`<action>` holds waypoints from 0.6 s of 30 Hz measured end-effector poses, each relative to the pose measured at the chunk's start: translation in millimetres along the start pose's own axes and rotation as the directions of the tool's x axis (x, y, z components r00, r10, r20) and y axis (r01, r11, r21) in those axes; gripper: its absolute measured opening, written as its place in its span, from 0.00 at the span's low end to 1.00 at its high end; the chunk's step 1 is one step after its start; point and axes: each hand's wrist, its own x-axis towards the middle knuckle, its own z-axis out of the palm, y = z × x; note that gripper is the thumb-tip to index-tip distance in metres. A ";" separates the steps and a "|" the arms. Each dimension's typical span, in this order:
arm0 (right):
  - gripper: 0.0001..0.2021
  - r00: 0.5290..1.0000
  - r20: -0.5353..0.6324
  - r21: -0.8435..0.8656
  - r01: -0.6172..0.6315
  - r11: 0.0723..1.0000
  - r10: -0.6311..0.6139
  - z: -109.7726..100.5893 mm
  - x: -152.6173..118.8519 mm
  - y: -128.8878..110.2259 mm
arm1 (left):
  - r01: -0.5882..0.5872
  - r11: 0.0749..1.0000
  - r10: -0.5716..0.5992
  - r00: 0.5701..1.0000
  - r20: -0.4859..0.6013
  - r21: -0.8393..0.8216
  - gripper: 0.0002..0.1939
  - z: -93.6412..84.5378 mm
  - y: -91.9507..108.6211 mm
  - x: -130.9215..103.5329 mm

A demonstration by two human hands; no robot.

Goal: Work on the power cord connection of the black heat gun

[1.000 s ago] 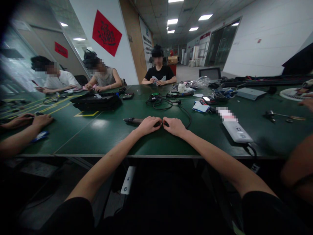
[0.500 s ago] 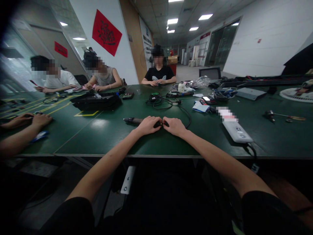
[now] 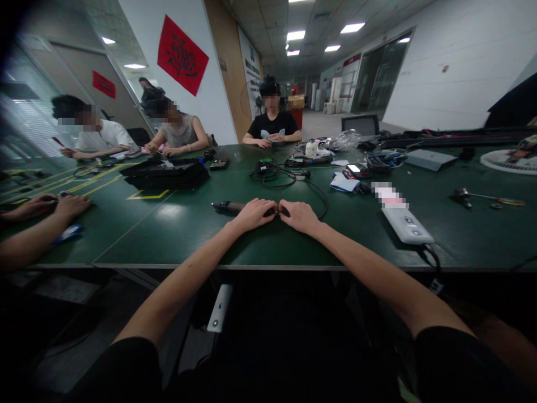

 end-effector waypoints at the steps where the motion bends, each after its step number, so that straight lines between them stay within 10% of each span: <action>1: 0.09 1.000 -0.001 0.000 0.001 1.000 -0.001 0.1 0.0 0.1 | 0.003 1.000 -0.003 1.000 0.000 0.002 0.09 0.2 0.0 0.4; 18: 0.09 1.000 -0.005 0.010 0.011 1.000 -0.011 -0.1 -0.4 0.6 | -0.001 1.000 0.001 1.000 -0.004 0.006 0.11 -1.3 2.9 -0.6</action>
